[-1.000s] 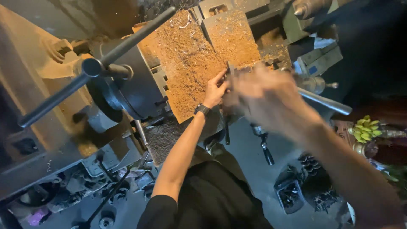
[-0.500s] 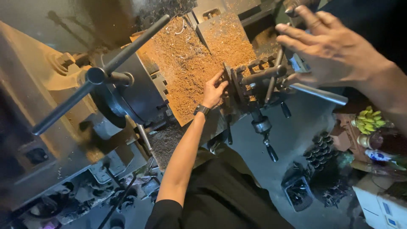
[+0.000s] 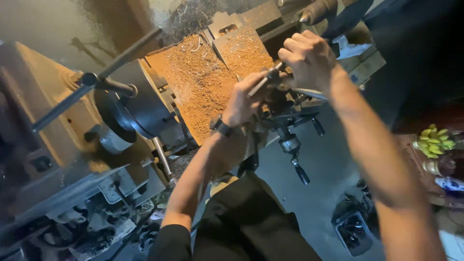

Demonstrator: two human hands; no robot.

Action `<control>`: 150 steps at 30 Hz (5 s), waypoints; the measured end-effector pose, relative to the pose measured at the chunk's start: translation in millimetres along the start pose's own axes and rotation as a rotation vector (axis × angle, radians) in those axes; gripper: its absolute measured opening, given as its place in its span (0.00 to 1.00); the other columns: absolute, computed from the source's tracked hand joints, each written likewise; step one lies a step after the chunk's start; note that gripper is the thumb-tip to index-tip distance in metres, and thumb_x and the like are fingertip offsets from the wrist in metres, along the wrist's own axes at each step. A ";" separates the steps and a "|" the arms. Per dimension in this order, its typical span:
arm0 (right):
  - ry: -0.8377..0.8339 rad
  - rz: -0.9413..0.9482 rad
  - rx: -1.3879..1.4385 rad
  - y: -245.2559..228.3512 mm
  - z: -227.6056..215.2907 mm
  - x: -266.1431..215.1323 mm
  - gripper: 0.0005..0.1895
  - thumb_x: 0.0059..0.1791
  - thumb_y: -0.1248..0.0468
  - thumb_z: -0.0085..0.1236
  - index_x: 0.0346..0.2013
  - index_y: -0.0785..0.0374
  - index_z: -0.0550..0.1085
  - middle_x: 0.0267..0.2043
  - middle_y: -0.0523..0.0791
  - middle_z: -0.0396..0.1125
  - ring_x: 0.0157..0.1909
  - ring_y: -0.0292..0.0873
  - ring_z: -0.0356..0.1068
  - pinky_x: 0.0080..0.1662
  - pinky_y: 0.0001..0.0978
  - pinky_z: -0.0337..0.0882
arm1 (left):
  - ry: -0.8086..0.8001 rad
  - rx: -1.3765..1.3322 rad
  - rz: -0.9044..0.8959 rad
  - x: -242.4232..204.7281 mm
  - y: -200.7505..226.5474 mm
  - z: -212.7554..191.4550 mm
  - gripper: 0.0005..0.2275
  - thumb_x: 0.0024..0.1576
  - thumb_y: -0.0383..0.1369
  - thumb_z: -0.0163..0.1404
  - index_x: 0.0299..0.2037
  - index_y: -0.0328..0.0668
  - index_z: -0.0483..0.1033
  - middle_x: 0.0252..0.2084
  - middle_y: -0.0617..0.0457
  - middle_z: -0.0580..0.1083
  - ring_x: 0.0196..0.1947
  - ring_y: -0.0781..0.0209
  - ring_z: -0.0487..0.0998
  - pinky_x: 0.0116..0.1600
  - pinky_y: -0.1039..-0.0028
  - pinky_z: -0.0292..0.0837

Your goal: The person operates a metal lathe, adjusting the chuck and tool post while metal shavings accumulate. They then move to a workbench to assemble a gear-like component, inserting small cylindrical pieces into its slots using a hammer to tap them into place.

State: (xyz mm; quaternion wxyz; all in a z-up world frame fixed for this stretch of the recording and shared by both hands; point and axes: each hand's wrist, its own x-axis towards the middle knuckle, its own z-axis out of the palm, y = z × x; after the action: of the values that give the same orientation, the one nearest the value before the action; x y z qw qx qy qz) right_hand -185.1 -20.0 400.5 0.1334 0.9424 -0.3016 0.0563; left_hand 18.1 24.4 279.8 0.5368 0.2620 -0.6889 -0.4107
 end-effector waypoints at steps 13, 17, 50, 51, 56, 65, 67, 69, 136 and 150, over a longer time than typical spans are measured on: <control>0.054 0.035 0.225 39.9 -17.6 4.5 0.36 0.48 0.44 0.64 0.65 0.60 0.71 0.72 0.53 0.60 0.75 0.58 0.55 0.72 0.56 0.55 | 0.163 0.384 -0.120 45.0 13.2 10.4 0.12 0.57 0.23 0.60 0.50 0.40 0.80 0.42 0.46 0.81 0.39 0.57 0.85 0.43 0.71 0.81; -0.008 -0.033 0.214 59.8 -8.3 17.0 0.38 0.48 0.46 0.64 0.68 0.59 0.69 0.77 0.53 0.54 0.78 0.59 0.49 0.73 0.57 0.52 | 0.218 0.418 -0.130 52.0 4.1 14.6 0.14 0.55 0.22 0.61 0.52 0.42 0.80 0.44 0.47 0.82 0.41 0.59 0.86 0.45 0.71 0.82; 0.041 0.510 0.000 -38.3 10.6 -3.4 0.30 0.51 0.40 0.64 0.47 0.65 0.76 0.49 0.54 0.71 0.57 0.57 0.69 0.58 0.52 0.66 | -0.059 0.275 -0.181 26.4 -42.2 -17.4 0.08 0.59 0.27 0.55 0.48 0.43 0.81 0.32 0.48 0.81 0.30 0.60 0.82 0.35 0.69 0.75; 0.041 0.511 -0.004 -34.9 8.2 -4.3 0.30 0.51 0.40 0.64 0.47 0.65 0.76 0.49 0.54 0.71 0.57 0.57 0.69 0.58 0.52 0.66 | -0.060 0.273 -0.178 31.5 -28.8 -18.2 0.08 0.59 0.27 0.55 0.48 0.43 0.81 0.32 0.48 0.81 0.30 0.60 0.82 0.35 0.69 0.75; 0.064 0.436 0.178 -23.8 -16.4 -9.1 0.33 0.53 0.44 0.62 0.62 0.65 0.72 0.67 0.59 0.63 0.73 0.62 0.57 0.68 0.59 0.57 | -0.079 0.282 -0.115 38.4 5.8 -14.8 0.13 0.55 0.25 0.57 0.50 0.45 0.81 0.31 0.48 0.80 0.26 0.60 0.80 0.34 0.71 0.74; -0.096 0.300 0.051 -22.4 -8.1 -22.9 0.30 0.49 0.43 0.63 0.50 0.66 0.76 0.55 0.58 0.69 0.65 0.58 0.66 0.67 0.55 0.60 | -0.078 0.192 -0.024 3.6 -11.7 3.1 0.16 0.60 0.22 0.55 0.57 0.44 0.76 0.41 0.48 0.81 0.36 0.62 0.84 0.42 0.70 0.80; -0.092 0.283 0.043 -23.3 -15.2 -20.2 0.28 0.48 0.43 0.64 0.46 0.66 0.76 0.49 0.56 0.70 0.60 0.57 0.68 0.66 0.51 0.64 | -0.058 0.233 0.006 -4.5 -22.2 9.4 0.17 0.59 0.21 0.55 0.59 0.44 0.74 0.44 0.47 0.81 0.38 0.60 0.84 0.43 0.70 0.81; -0.087 0.264 0.035 -21.4 -17.1 -16.0 0.27 0.47 0.44 0.65 0.41 0.66 0.76 0.44 0.55 0.70 0.54 0.55 0.71 0.64 0.47 0.67 | -0.037 0.275 0.037 -8.6 -28.2 11.3 0.19 0.59 0.20 0.54 0.60 0.43 0.73 0.47 0.45 0.80 0.41 0.58 0.84 0.45 0.70 0.81; 0.818 1.105 -0.100 -36.4 41.6 -136.5 0.20 0.62 0.58 0.49 0.64 0.68 0.64 0.68 0.54 0.59 0.72 0.52 0.60 0.70 0.48 0.63 | 0.135 0.708 -1.140 -368.8 -160.9 -97.0 0.16 0.57 0.39 0.57 0.45 0.30 0.81 0.41 0.35 0.81 0.42 0.43 0.83 0.49 0.60 0.77; 0.230 1.616 0.448 -69.6 271.9 -423.1 0.10 0.56 0.63 0.52 0.36 0.69 0.73 0.36 0.59 0.70 0.39 0.62 0.72 0.41 0.52 0.70 | -0.048 0.311 -0.944 -215.6 -57.4 124.5 0.10 0.57 0.31 0.56 0.47 0.35 0.80 0.40 0.43 0.82 0.36 0.56 0.84 0.43 0.69 0.77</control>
State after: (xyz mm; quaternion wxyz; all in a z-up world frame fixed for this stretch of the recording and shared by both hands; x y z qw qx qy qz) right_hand -481.0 191.1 45.9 -0.1081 0.4297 -0.8489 0.2883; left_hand -43.6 202.6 107.3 0.2309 0.6127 -0.5603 -0.5073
